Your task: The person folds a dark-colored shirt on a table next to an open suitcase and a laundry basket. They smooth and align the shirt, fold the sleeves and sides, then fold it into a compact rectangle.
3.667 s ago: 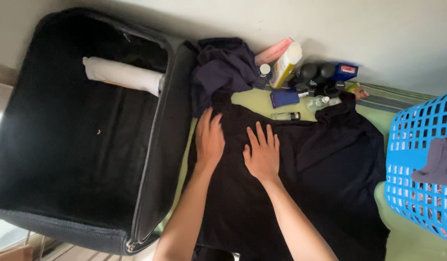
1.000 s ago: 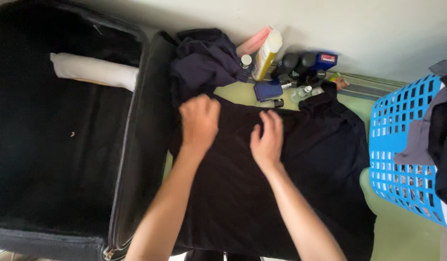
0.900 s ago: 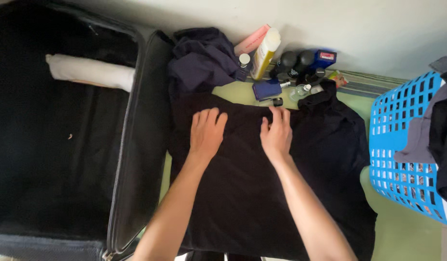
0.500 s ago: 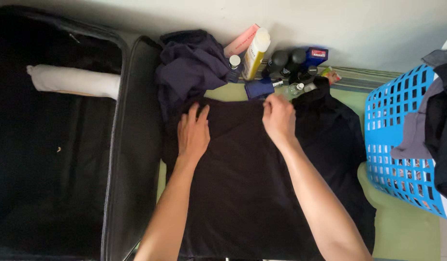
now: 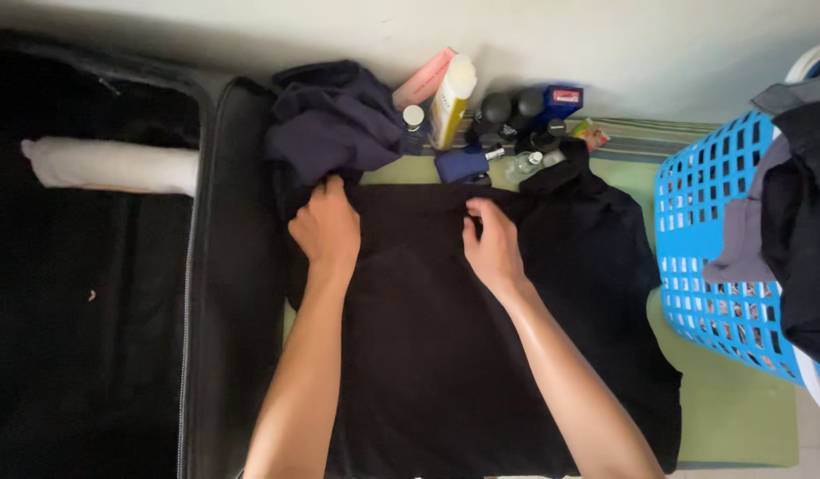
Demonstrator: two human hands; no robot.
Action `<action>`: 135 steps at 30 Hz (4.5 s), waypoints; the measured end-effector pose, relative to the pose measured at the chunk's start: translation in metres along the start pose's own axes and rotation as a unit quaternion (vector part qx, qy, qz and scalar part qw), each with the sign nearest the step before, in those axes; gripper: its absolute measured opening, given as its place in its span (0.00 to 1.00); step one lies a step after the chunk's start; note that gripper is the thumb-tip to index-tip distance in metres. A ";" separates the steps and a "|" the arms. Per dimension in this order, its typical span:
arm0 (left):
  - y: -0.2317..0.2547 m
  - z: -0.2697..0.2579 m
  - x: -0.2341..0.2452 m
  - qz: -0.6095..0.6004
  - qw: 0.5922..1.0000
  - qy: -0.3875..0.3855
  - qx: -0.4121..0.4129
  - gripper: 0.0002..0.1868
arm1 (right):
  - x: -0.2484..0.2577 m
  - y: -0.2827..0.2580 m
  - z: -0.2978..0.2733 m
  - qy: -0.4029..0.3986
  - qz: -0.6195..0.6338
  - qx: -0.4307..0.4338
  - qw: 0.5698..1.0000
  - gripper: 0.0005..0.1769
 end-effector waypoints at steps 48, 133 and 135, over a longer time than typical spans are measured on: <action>0.288 -0.044 0.043 -0.433 0.887 0.028 -0.157 0.03 | 0.181 0.152 0.004 0.182 -0.113 -0.135 0.967 0.29; 0.207 -0.301 -0.001 -0.106 0.963 0.035 -0.244 0.26 | 0.310 0.126 -0.288 0.126 -0.291 -0.158 0.935 0.18; 0.208 -0.300 -0.002 -0.104 0.963 0.031 -0.247 0.26 | 0.321 0.127 -0.284 0.104 -0.299 -0.135 0.939 0.18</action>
Point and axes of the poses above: each hand's wrist, its own z-axis towards the middle knuckle, its own x-axis out of the back of the hand, y = z × x, the point moved 6 cm from there along z, towards the middle knuckle, and after that the axes turned 14 degrees about z, right-handed, at the moved point
